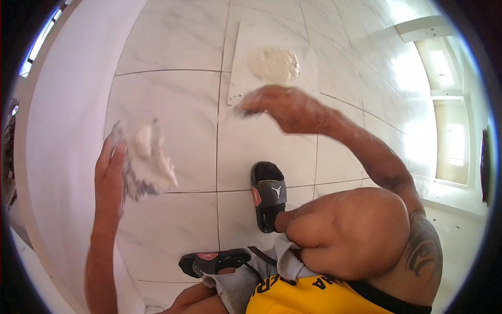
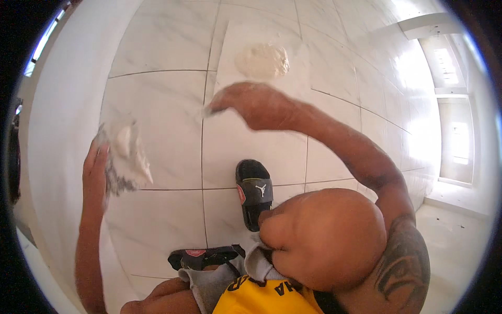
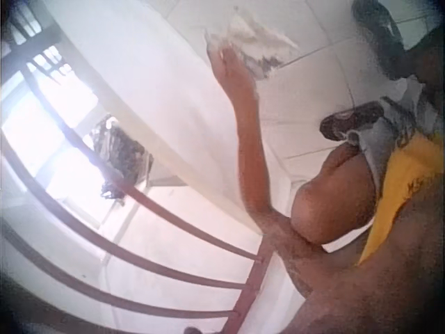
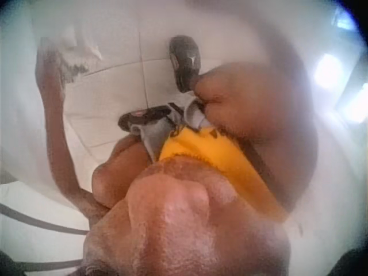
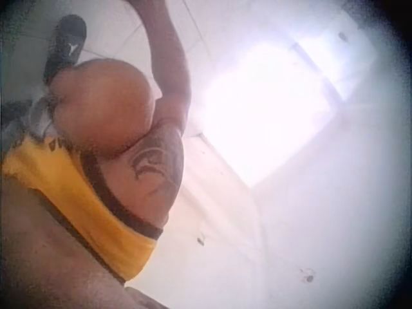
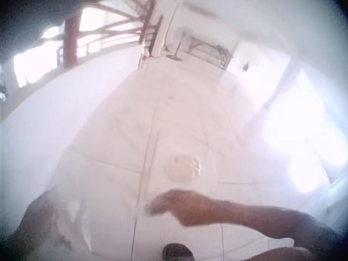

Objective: The person applies wall compound to the base of a wall using two joint knives, scraping the material from one knife onto the other and then spreading it across the seam at floor level.

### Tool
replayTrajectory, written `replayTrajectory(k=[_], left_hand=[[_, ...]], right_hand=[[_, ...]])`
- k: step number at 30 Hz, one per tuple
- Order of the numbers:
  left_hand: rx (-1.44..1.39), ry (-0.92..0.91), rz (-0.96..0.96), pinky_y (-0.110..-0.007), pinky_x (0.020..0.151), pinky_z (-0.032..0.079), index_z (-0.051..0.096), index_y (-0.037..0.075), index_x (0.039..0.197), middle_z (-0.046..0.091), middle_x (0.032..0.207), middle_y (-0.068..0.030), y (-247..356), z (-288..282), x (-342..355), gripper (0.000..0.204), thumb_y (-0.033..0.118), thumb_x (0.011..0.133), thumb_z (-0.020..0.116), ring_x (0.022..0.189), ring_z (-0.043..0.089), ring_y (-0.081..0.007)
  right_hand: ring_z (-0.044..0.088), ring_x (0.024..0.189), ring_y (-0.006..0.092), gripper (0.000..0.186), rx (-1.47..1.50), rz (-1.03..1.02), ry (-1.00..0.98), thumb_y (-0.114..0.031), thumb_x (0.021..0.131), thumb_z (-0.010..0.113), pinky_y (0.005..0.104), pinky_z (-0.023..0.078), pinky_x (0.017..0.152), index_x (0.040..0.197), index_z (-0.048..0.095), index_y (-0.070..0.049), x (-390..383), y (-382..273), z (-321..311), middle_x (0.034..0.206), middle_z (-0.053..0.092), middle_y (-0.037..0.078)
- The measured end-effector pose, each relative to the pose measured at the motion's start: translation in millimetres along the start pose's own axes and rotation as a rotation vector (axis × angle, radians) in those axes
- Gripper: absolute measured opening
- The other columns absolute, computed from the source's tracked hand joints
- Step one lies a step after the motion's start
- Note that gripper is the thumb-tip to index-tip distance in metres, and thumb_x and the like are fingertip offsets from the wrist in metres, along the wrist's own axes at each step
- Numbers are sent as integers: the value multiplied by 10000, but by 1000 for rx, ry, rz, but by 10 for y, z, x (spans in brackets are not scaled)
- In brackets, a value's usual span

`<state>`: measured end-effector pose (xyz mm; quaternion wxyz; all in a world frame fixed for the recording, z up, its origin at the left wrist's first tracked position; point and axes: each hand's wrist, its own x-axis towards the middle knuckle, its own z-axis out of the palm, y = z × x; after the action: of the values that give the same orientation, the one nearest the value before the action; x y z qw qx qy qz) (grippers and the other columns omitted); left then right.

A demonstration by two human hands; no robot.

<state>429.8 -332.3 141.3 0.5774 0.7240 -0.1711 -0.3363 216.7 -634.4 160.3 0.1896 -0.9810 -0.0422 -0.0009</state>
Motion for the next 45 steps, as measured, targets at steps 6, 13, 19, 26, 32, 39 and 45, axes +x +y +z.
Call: replayTrajectory(k=[6,13,19,26,32,39,45], left_hand=[[141,-247,-49,-299,880,469,453,21,1331,570,1176,-84,493,411,1117,463,308,968,480,1040,562,-149],[206,-275,-12,-273,627,377,527,103,1228,518,851,26,525,1138,2505,393,379,949,503,741,441,-82],[351,-373,1,-312,814,495,478,57,1282,577,1049,-18,649,1827,3254,429,341,961,501,920,558,-110],[281,-491,76,-293,839,494,479,63,1284,595,1098,-27,719,2401,3708,417,337,970,489,972,571,-107],[303,-540,50,-304,862,487,488,67,1258,591,1115,-36,744,2719,3912,383,319,971,497,1000,570,-121],[147,-456,115,-284,513,447,561,58,1085,563,792,-31,618,3044,4111,211,153,959,422,654,532,-136],[-89,-417,77,-333,838,485,504,79,1223,580,1085,-36,311,3007,4439,361,311,949,536,982,563,-136]], right_hand=[[604,1082,247,408,-378,-78,259,17,827,605,344,537,907,1205,548,-124,186,824,-416,1173,619,73],[585,1116,226,435,-359,-106,307,30,822,605,348,534,936,1204,567,-175,513,1606,-562,1197,617,7],[562,1138,230,429,-454,-205,308,74,836,545,340,502,973,1195,576,-159,596,2152,-751,1212,605,14],[555,1121,262,420,-343,-298,263,84,756,530,396,440,990,1143,572,-75,623,2621,-821,1133,616,86],[559,1111,255,419,-334,-256,233,80,725,541,380,443,987,1112,597,-70,573,2966,-653,1113,624,83],[559,1107,260,433,-352,-293,230,85,709,540,375,448,982,1107,599,-75,506,3355,-539,1128,622,86],[555,1112,268,441,-260,-301,175,94,709,529,385,459,973,1115,594,-64,543,3596,-493,1137,616,93]])
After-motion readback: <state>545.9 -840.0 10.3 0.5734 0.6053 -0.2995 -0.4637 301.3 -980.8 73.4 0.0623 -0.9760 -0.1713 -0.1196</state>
